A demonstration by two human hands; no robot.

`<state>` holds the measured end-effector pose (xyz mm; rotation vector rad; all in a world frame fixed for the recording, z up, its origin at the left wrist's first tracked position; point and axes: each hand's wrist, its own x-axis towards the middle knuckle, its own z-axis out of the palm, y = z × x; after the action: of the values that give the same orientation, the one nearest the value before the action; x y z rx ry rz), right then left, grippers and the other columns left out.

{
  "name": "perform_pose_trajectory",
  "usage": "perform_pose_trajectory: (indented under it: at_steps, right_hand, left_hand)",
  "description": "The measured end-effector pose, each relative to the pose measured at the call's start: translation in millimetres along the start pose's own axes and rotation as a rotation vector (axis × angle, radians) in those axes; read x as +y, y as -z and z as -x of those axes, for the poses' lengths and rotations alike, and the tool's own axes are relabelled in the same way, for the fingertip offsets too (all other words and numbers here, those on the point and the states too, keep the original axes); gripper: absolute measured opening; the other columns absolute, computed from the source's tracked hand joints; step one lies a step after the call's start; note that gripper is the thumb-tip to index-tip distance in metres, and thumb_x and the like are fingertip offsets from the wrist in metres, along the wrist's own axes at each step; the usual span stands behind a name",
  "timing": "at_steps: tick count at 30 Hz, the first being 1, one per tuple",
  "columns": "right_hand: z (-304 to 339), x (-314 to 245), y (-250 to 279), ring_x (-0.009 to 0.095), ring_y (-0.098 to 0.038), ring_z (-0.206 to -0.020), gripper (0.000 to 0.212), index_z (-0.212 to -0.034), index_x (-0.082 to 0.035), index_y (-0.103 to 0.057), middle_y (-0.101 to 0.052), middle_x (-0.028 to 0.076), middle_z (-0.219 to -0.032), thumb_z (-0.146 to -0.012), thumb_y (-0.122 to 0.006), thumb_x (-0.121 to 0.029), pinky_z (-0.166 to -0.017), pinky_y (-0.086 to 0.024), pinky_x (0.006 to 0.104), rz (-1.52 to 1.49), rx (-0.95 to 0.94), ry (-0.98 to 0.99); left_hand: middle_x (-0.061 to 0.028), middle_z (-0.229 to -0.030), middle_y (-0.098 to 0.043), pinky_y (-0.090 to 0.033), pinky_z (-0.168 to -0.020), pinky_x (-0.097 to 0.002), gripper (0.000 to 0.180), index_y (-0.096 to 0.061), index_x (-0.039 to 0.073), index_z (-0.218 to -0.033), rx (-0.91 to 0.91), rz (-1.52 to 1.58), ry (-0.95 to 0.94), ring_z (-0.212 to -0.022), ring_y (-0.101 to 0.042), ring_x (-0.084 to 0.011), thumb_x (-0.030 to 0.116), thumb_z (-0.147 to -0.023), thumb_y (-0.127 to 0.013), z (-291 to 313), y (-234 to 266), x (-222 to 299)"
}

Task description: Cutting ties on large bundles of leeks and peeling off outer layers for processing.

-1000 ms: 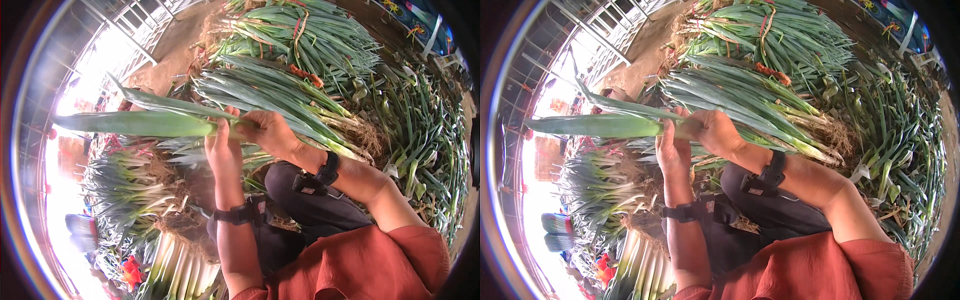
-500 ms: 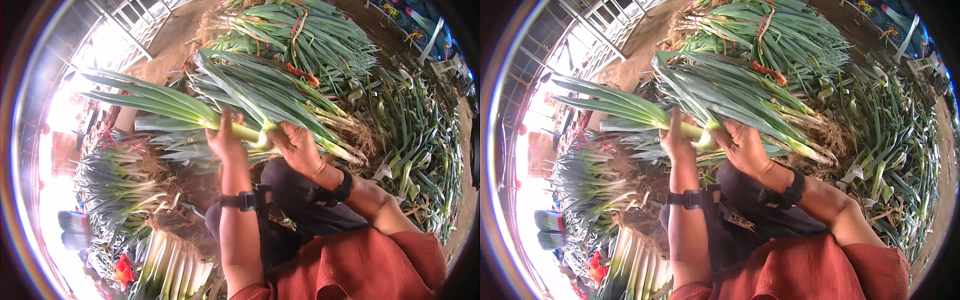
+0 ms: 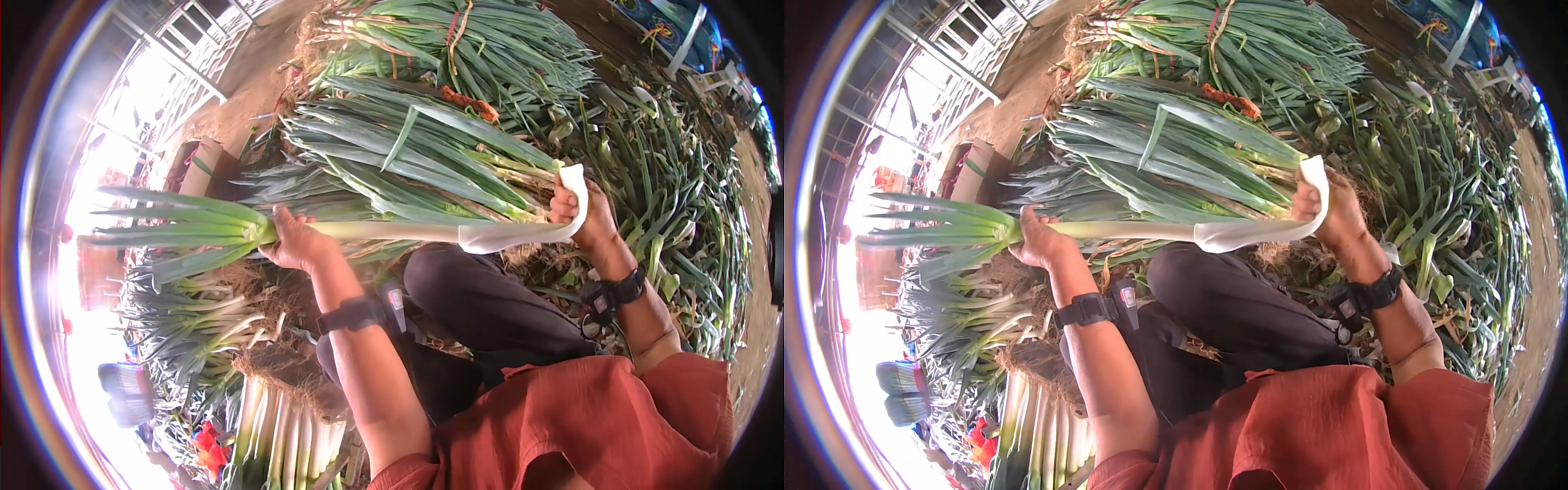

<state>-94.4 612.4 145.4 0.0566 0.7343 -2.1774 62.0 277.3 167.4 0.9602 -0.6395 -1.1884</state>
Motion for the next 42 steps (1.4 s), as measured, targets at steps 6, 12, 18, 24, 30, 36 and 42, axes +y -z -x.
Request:
perform_pose_trajectory:
  at_steps: [6, 12, 18, 24, 30, 36, 42]
  right_hand:
    - [10.3, -22.9, 35.6, 0.007, -0.033, -0.044, 0.019, -0.090, -0.003, -0.049, -0.038, -0.004, -0.054, -0.092, -0.039, -0.018, -0.043, -0.028, 0.0230, 0.171, 0.082, 0.012]
    - [40.6, -45.6, 50.0, 0.008, -0.033, -0.043, 0.030, -0.092, -0.003, -0.052, -0.039, -0.004, -0.052, -0.092, -0.036, -0.029, -0.043, -0.028, 0.0239, 0.141, 0.066, -0.155]
    - [74.6, -63.2, 41.7, 0.008, -0.033, -0.042, 0.029, -0.089, -0.001, -0.053, -0.040, -0.004, -0.052, -0.089, -0.039, -0.027, -0.043, -0.027, 0.0242, 0.250, -0.052, -0.203]
    - [106.9, -92.3, 78.8, 0.007, -0.035, -0.039, 0.027, -0.091, -0.005, -0.054, -0.040, -0.005, -0.051, -0.088, -0.047, -0.031, -0.039, -0.031, 0.0219, 0.368, 0.055, -0.243]
    - [257.2, -297.0, 290.1, 0.006, -0.042, -0.039, 0.023, -0.091, -0.012, -0.055, -0.044, -0.005, -0.052, -0.090, -0.048, -0.034, -0.030, -0.031, 0.0219, 0.939, 0.964, 0.348]
    - [92.6, -148.6, 180.8, 0.026, -0.054, -0.105, 0.044, -0.121, -0.006, -0.049, -0.050, 0.017, -0.123, -0.085, -0.057, -0.030, -0.086, -0.045, 0.0353, 2.228, 0.708, 0.492]
    - [-23.7, 15.0, -10.9, 0.029, -0.045, -0.112, 0.051, -0.121, -0.006, -0.045, -0.049, 0.013, -0.114, -0.077, -0.067, -0.022, -0.102, -0.027, 0.0482, 1.962, -0.463, 0.849]
  left_hand:
    - [-0.0055, -0.082, -0.057, -0.037, -0.042, -0.0251, 0.048, -0.047, 0.009, -0.115, 0.064, 0.065, 0.055, -0.051, -0.043, -0.0112, -0.006, -0.072, -0.061, -3.9, 1.2, -1.5]
    - [-0.0041, -0.074, -0.053, -0.037, -0.043, -0.0261, 0.047, -0.045, 0.007, -0.113, 0.066, 0.032, 0.130, -0.051, -0.043, -0.0121, -0.003, -0.070, -0.062, -15.1, 8.7, -10.6]
    - [-0.0057, -0.068, -0.050, -0.035, -0.041, -0.0274, 0.034, -0.046, 0.003, -0.097, 0.143, -0.096, 0.344, -0.046, -0.040, -0.0128, -0.005, -0.068, -0.061, -19.0, 4.5, -23.9]
    - [-0.0065, -0.067, -0.051, -0.039, -0.042, -0.0264, 0.017, -0.048, 0.002, -0.082, 0.170, -0.309, 0.343, -0.048, -0.045, -0.0156, -0.003, -0.070, -0.059, -12.9, -0.2, -39.6]
    - [-0.0088, -0.083, -0.054, -0.047, -0.056, -0.0316, 0.021, -0.052, 0.000, -0.097, -0.326, -0.668, -0.015, -0.066, -0.055, -0.0188, 0.014, -0.081, -0.049, -172.5, 60.5, 7.4]
    - [-0.0086, -0.071, -0.055, -0.041, -0.040, -0.0260, 0.020, -0.052, 0.001, -0.080, 0.226, -0.193, -0.049, -0.050, -0.050, -0.0167, -0.003, -0.067, -0.066, -84.0, 3.7, 5.3]
    - [-0.0053, -0.070, -0.050, -0.034, -0.040, -0.0243, 0.023, -0.050, 0.002, -0.089, 0.069, -0.089, 0.079, -0.047, -0.041, -0.0122, -0.007, -0.071, -0.061, -79.8, 7.2, 3.9]
